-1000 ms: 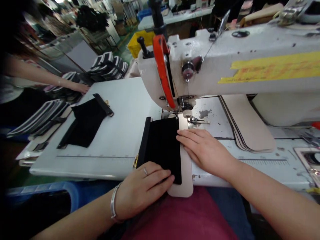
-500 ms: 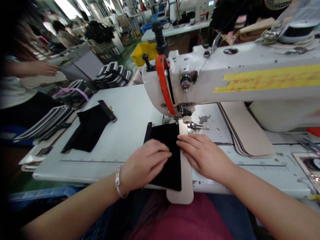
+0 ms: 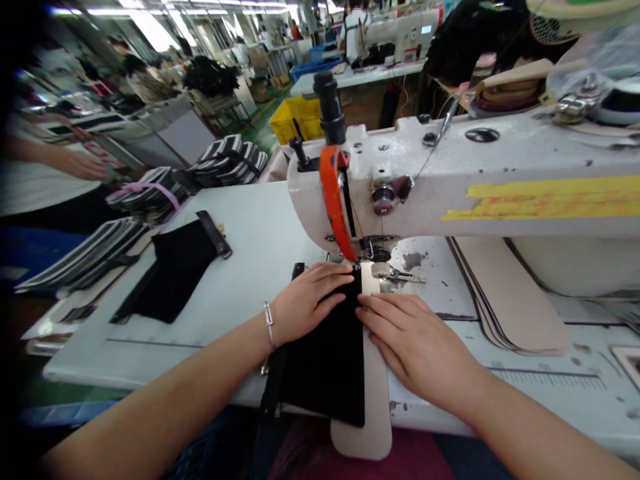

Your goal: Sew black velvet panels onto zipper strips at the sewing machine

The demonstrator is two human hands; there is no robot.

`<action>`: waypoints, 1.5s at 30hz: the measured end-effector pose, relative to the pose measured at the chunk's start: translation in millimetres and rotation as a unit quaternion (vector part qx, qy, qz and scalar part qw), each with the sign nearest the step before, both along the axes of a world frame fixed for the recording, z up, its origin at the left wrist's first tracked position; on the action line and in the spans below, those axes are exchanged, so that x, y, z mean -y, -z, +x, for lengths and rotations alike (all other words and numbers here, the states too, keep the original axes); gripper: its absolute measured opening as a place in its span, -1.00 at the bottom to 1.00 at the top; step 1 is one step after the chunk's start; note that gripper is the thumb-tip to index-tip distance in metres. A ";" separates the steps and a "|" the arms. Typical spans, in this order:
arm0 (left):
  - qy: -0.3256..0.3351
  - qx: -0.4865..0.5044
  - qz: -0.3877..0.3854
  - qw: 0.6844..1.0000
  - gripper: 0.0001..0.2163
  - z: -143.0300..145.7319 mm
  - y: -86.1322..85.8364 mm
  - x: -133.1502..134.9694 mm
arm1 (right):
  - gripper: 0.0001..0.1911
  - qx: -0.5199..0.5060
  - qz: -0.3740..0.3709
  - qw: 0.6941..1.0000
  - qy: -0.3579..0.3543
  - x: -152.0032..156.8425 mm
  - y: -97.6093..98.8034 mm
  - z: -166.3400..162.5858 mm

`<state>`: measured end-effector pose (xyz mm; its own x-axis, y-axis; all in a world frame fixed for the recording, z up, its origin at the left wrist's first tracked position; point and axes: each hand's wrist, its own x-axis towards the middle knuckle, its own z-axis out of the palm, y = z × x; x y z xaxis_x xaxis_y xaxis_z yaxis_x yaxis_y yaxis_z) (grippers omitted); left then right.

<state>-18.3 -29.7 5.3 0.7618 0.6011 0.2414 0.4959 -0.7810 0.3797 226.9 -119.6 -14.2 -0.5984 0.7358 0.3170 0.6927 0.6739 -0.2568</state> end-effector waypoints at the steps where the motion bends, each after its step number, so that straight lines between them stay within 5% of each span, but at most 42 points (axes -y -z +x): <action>1: 0.001 0.001 -0.002 1.000 -0.73 0.1 0.0 -0.6 | -0.51 0.000 -0.001 1.000 0.001 0.1 -0.4 -0.2; 30: 0.000 -0.030 0.073 0.997 -0.73 7.4 3.3 -12.0 | -0.55 -0.002 -0.005 0.999 0.037 -5.1 2.7 -1.8; 39: 0.092 0.003 0.048 0.995 -0.81 -19.1 -15.8 103.7 | -0.64 -0.087 -0.040 0.994 0.051 70.7 1.6 -2.3; 45: 0.090 0.022 0.097 0.991 -0.84 -17.5 -10.0 114.1 | -0.66 -0.094 -0.031 0.994 0.048 78.6 3.3 -1.8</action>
<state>-35.9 -143.8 15.3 0.8387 0.3947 0.3751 0.3275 -0.9160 0.2317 225.1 -198.2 -17.5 -0.4592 0.8080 0.3692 0.6884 0.5863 -0.4270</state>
